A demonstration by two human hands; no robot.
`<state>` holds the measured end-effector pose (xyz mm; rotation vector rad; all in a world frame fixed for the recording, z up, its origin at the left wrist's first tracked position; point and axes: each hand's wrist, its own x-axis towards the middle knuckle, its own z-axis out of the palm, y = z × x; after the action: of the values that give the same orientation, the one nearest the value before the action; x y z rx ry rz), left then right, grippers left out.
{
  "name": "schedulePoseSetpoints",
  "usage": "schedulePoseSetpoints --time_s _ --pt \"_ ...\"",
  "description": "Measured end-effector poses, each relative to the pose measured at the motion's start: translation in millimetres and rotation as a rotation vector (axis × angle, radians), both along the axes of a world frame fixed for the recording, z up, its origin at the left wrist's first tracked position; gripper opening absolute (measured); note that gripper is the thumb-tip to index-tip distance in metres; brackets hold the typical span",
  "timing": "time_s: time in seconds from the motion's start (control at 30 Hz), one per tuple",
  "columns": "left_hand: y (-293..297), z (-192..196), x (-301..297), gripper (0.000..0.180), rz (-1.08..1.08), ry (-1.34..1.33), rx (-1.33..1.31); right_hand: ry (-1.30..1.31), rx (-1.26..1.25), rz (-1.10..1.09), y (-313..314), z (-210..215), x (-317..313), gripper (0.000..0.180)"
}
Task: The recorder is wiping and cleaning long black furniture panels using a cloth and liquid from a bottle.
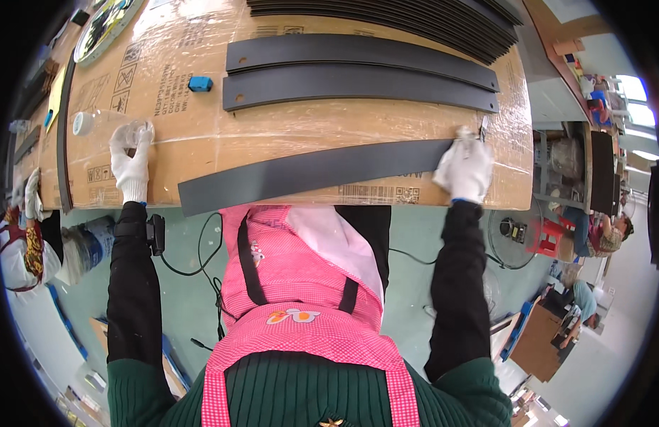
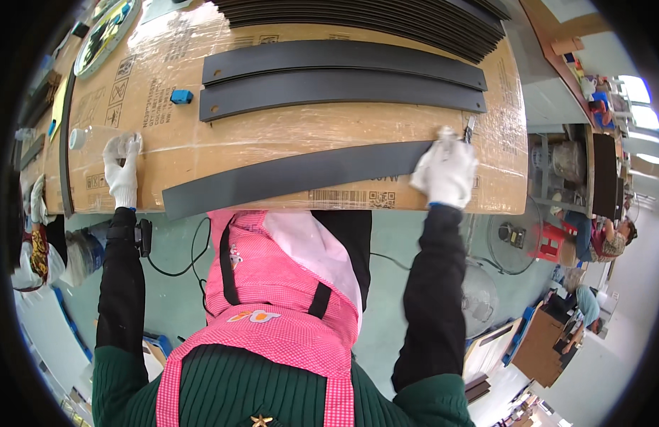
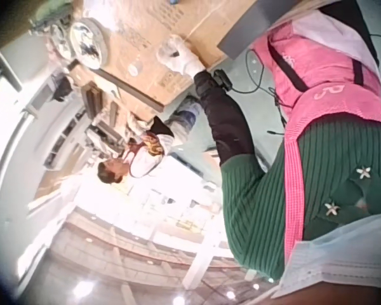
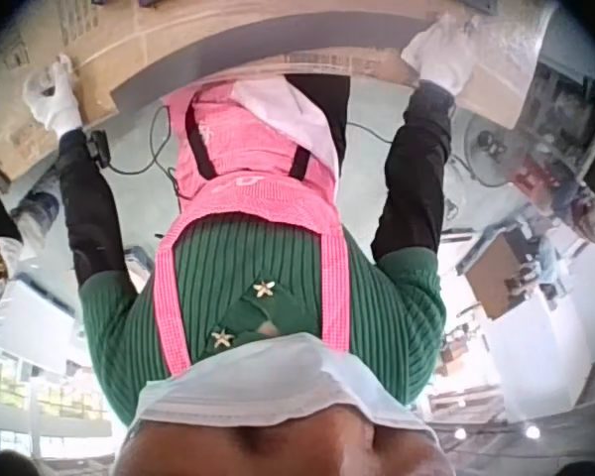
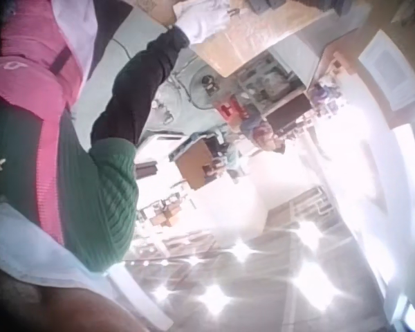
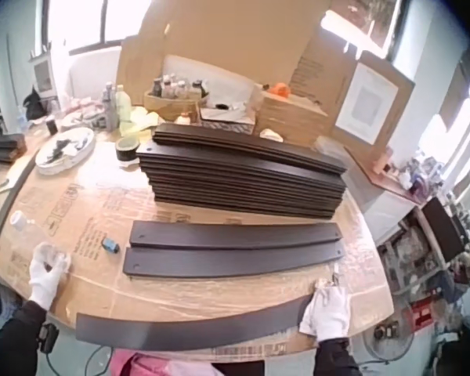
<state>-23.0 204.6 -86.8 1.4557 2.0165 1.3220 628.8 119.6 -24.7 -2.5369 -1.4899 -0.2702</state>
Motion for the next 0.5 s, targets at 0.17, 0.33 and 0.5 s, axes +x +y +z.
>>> schedulePoseSetpoints --time_s 0.17,0.33,0.5 --pt "-11 -7 -19 0.067 0.050 0.029 -0.023 0.021 -0.394 0.045 17 25 -102 0.025" --pt "-6 -15 -23 0.065 0.028 0.038 0.000 -0.125 -0.132 0.457 -34 -12 -81 0.029" --pt "3 -8 -5 0.062 0.019 0.093 -0.035 -0.049 -0.140 -0.027 -18 0 26 0.025"
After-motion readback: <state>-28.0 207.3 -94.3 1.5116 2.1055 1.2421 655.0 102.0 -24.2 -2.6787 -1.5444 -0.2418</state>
